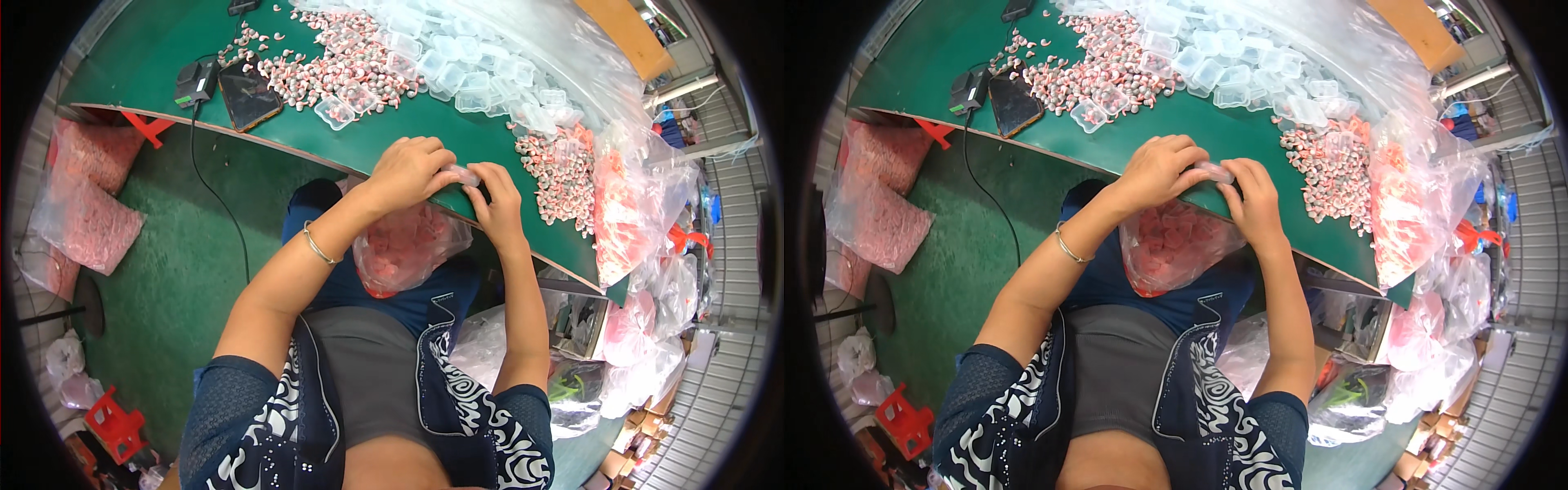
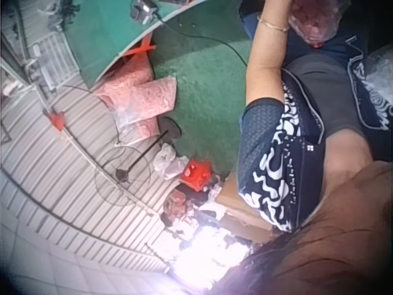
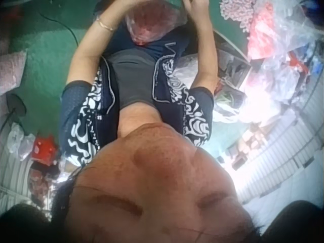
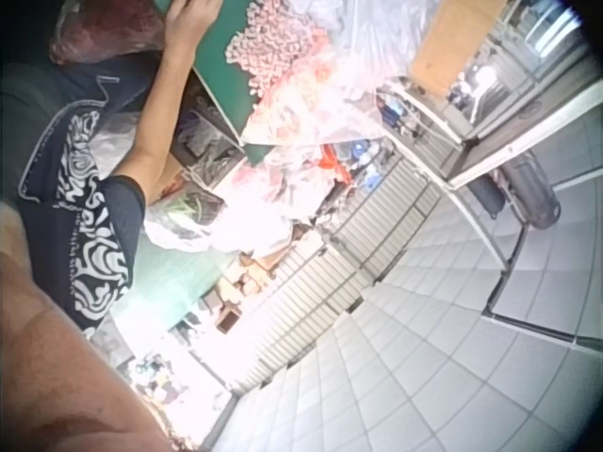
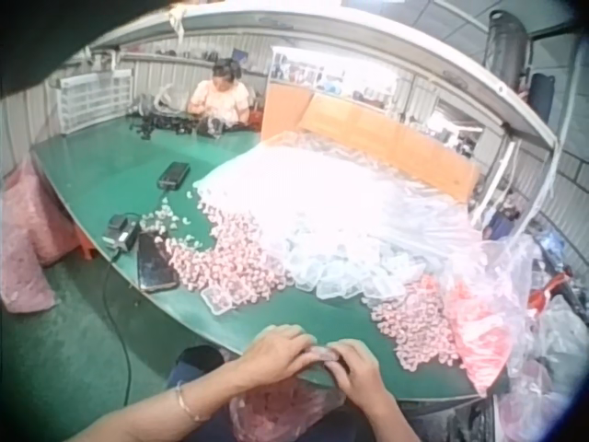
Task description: Sorting small plastic components and placing them into small clear plastic boxes.
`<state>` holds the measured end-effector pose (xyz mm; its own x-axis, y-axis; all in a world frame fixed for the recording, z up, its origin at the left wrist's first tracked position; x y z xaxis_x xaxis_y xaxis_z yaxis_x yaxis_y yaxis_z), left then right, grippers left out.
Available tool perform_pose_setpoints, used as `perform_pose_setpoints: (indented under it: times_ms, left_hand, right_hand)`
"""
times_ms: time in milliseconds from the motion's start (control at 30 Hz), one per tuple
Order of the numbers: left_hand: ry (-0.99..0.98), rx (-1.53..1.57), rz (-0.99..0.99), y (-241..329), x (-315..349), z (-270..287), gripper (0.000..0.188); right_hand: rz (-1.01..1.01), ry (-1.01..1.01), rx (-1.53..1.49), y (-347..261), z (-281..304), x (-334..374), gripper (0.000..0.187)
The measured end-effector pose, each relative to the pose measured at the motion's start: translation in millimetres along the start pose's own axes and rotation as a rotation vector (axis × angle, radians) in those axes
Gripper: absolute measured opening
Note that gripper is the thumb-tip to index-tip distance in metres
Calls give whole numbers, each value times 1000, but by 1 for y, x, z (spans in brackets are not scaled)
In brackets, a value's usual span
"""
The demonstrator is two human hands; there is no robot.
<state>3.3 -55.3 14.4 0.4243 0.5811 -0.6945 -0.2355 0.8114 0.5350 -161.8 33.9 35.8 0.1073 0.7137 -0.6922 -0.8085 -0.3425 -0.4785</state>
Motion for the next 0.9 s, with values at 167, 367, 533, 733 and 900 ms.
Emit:
perform_pose_setpoints:
  times_ms: [167, 367, 533, 733, 900]
  left_hand:
    - [19, 120, -12, 2, -1, 5, 19]
    - [94, 179, 41, -1, 0, 7, 18]
    - [164, 124, -68, 29, 15, 13, 20]
    - [-29, 74, -281, 49, 72, -3, 22]
    - [-76, 28, -184, 30, 92, -17, 15]
  right_hand:
    - [-134, -32, -62, -1, -4, -1, 25]
    - [-349, -163, -293, 10, -13, -8, 19]
    - [-35, 59, 15, 23, -15, -64, 25]
    - [251, 172, 495, 55, -43, -81, 17]
    - [269, 214, 401, 34, -30, -65, 12]
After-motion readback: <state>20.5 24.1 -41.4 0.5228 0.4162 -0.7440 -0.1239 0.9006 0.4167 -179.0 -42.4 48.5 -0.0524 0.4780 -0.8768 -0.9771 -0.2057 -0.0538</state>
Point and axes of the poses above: each hand's wrist, its own x-axis away from the middle knuckle, its own z-axis out of the back of the hand, y = z × x, the point moved 3 cm from there along -x, towards the middle knuckle, and after that the axes turned 15 degrees about y, right-handed, at the moved point
